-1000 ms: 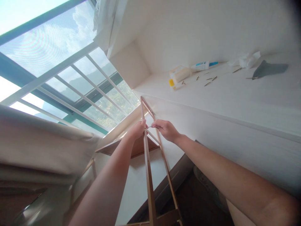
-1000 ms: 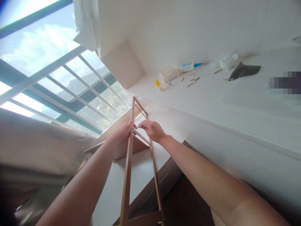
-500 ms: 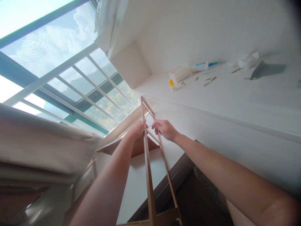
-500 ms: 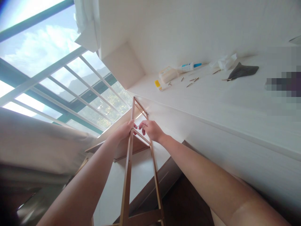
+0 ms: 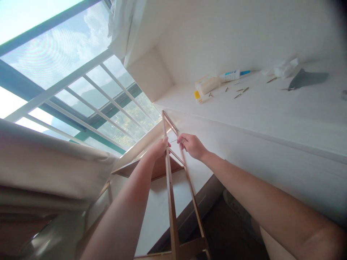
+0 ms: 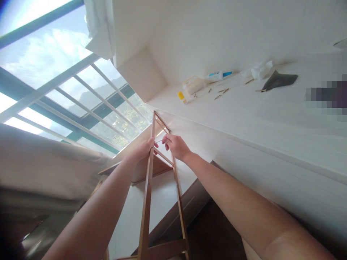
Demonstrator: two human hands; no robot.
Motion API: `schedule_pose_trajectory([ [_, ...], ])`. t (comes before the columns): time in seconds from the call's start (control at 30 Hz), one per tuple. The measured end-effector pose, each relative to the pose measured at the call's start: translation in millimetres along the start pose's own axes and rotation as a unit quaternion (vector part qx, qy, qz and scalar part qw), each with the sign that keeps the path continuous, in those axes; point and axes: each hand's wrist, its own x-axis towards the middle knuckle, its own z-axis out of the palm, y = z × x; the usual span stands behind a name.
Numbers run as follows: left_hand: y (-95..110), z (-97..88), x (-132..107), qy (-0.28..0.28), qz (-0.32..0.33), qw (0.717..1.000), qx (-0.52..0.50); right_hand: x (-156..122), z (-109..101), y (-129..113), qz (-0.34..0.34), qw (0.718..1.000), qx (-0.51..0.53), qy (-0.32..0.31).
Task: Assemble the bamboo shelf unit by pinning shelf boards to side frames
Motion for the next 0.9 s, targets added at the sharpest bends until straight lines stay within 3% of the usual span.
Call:
schedule_pose_trajectory([
  [0.23, -0.3, -1.0, -0.4, -0.006, 0.015, 1.000, 0.012, -3.5, 1.4, -0.4, -0.067, 0.996, -0.060, -0.022],
  [0.9, -14.2, 2.7, 10.1, 0.001, 0.034, 0.999, 0.010, -7.5, 12.3, 9.2, -0.056, 0.998, 0.003, -0.009],
])
